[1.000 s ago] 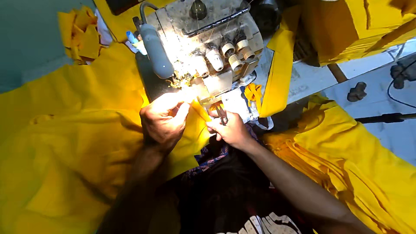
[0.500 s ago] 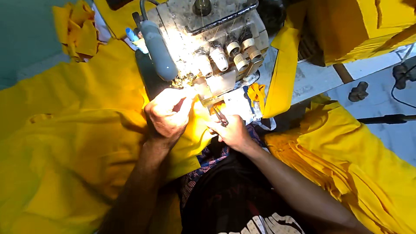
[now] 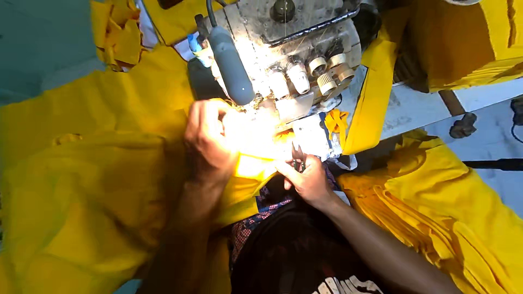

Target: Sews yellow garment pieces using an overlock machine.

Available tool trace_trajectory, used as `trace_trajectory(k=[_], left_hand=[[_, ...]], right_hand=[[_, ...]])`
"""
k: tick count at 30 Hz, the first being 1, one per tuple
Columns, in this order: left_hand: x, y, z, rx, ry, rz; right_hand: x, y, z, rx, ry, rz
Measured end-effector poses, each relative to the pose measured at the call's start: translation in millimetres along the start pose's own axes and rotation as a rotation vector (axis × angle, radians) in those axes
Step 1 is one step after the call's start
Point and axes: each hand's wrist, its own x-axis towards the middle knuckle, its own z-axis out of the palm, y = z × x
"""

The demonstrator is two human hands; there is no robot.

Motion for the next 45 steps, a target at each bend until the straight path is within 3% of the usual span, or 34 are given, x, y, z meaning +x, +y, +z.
trace_trajectory(k=[3, 7, 18, 25, 30, 38, 42, 45], left_hand=[[-19, 12, -1, -0.015, -0.06, 0.114], [-34, 18, 6, 0.042, -0.157, 0.139], [-31, -2, 0, -0.089, -0.26, 0.252], [8, -29, 4, -0.126, -0.268, 0.296], [44, -55, 18, -0.069, -0.226, 0.276], [87, -64, 7, 0.103, -0.194, 0.19], [44, -27, -8, 0.089, -0.116, 0.134], [-2, -7, -8, -0.056, -0.178, 0.168]], right_hand=[[-8, -1, -4, 0.001, 0.021, 0.018], [-19, 0, -5, 0.028, 0.012, -0.003], [-20, -2, 5, 0.077, -0.04, -0.019], [21, -11, 27, 0.115, 0.005, -0.025], [51, -20, 41, 0.022, 0.137, 0.051], [42, -9, 39, -0.196, 0.197, -0.105], [24, 6, 27, -0.46, 0.138, -0.231], [14, 16, 20, -0.573, 0.1, -0.237]])
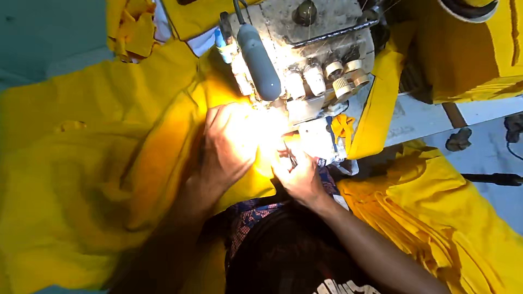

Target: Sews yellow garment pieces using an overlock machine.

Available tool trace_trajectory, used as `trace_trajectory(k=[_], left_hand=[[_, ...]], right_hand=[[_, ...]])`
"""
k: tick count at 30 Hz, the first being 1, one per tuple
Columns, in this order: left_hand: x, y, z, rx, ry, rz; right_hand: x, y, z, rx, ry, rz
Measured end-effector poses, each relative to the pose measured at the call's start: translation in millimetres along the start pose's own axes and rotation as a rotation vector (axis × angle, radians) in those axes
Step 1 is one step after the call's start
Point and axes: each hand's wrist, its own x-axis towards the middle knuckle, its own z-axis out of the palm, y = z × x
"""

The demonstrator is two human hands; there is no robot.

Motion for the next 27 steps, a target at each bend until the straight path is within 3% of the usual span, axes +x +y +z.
trace_trajectory(k=[6, 13, 16, 19, 21, 23, 25, 27], left_hand=[[10, -28, 13, 0.086, -0.013, -0.031], [50, -43, 13, 0.163, 0.05, 0.006], [60, -46, 9, 0.194, 0.067, -0.037], [58, -52, 9, 0.243, 0.151, -0.043], [46, -50, 6, 0.231, 0.209, -0.024], [18, -32, -3, 0.158, 0.216, -0.026], [-15, -9, -13, 0.039, 0.156, -0.101], [-46, 10, -19, -0.147, -0.02, -0.282]], right_hand=[[9, 1, -3, 0.471, -0.13, 0.165], [27, -13, -4, 0.463, -0.092, 0.194], [25, -8, 1, 0.34, 0.109, 0.047], [16, 0, 4, 0.184, 0.332, -0.303], [7, -1, 4, 0.113, 0.249, -0.324], [-1, -1, 6, 0.015, 0.043, -0.217], [-7, -3, 11, 0.007, -0.032, -0.192], [-16, -10, 14, 0.125, -0.024, -0.285]])
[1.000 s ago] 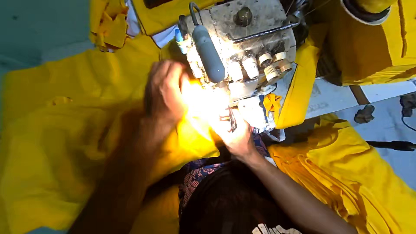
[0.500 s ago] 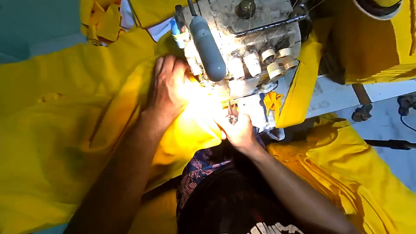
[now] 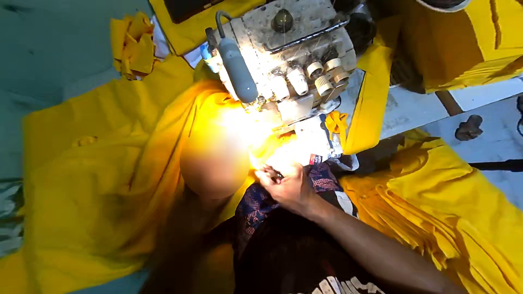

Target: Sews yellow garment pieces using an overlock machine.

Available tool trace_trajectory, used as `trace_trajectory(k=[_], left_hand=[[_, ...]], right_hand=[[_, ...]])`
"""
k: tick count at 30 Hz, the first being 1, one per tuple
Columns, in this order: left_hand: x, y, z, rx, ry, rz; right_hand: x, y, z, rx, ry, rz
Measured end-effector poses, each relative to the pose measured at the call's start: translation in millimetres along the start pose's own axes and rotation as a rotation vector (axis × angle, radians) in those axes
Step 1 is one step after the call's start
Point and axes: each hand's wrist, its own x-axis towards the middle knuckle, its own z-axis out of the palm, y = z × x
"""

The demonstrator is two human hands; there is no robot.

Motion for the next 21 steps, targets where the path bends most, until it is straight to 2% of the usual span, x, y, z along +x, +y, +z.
trace_trajectory(k=[2, 4, 5, 6, 8, 11, 14, 16, 19, 21], left_hand=[[-25, -1, -2, -0.21, -0.199, -0.176], [-38, -5, -8, -0.446, -0.221, -0.23], [-41, -9, -14, -0.567, -0.203, -0.239], [-44, -11, -21, -0.71, -0.192, -0.259], [-48, -6, -38, -0.943, -0.203, -0.319], [-49, -3, -44, -1.081, -0.303, -0.325], [-47, -7, -33, -0.967, -0.403, -0.237], [-45, -5, -28, -0.705, -0.337, -0.157], [-40, 2, -19, -0.217, -0.071, 0.017], [-28, 6, -14, -0.009, 0.02, 0.174]], right_hand=[[-6, -15, 2, 0.162, -0.052, -0.11], [-7, -29, 3, 0.34, -0.109, -0.179], [-6, -34, 3, 0.408, -0.081, -0.176], [-3, -37, 2, 0.452, -0.036, -0.132], [9, -38, 0, 0.539, -0.035, 0.078], [33, -32, -2, 0.899, -0.297, 0.441], [38, -28, -7, 1.216, -0.488, 0.591], [34, -24, -17, 1.259, -0.489, 0.618], [24, -13, -35, 1.062, -0.35, 0.561], [18, -10, -43, 0.855, -0.236, 0.493]])
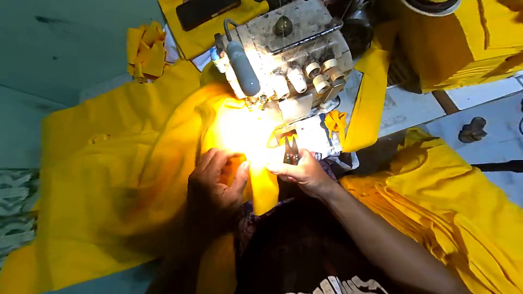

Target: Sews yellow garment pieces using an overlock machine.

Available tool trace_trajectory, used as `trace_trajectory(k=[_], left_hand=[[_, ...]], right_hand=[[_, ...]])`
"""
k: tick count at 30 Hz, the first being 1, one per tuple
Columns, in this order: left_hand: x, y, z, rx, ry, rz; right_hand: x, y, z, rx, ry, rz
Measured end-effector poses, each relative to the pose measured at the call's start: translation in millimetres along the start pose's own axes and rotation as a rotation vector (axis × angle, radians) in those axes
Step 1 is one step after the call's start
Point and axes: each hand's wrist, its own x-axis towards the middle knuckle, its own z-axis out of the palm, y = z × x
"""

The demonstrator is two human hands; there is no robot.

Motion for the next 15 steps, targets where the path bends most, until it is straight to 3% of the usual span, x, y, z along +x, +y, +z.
trace_trajectory(k=[4, 7, 10, 15], left_hand=[[36, 0, 15, 0.102, -0.138, 0.23], [56, 0, 16, -0.035, -0.231, 0.203], [68, 0, 15, -0.074, -0.115, 0.161], [78, -16, 24, 0.024, -0.012, 0.135]], right_hand=[[-10, -3, 0, -0.384, 0.128, -0.231], [-7, -5, 0, -0.565, 0.205, -0.318], [5, -2, -5, -0.602, 0.288, -0.246], [35, 0, -8, -0.46, 0.255, -0.109]])
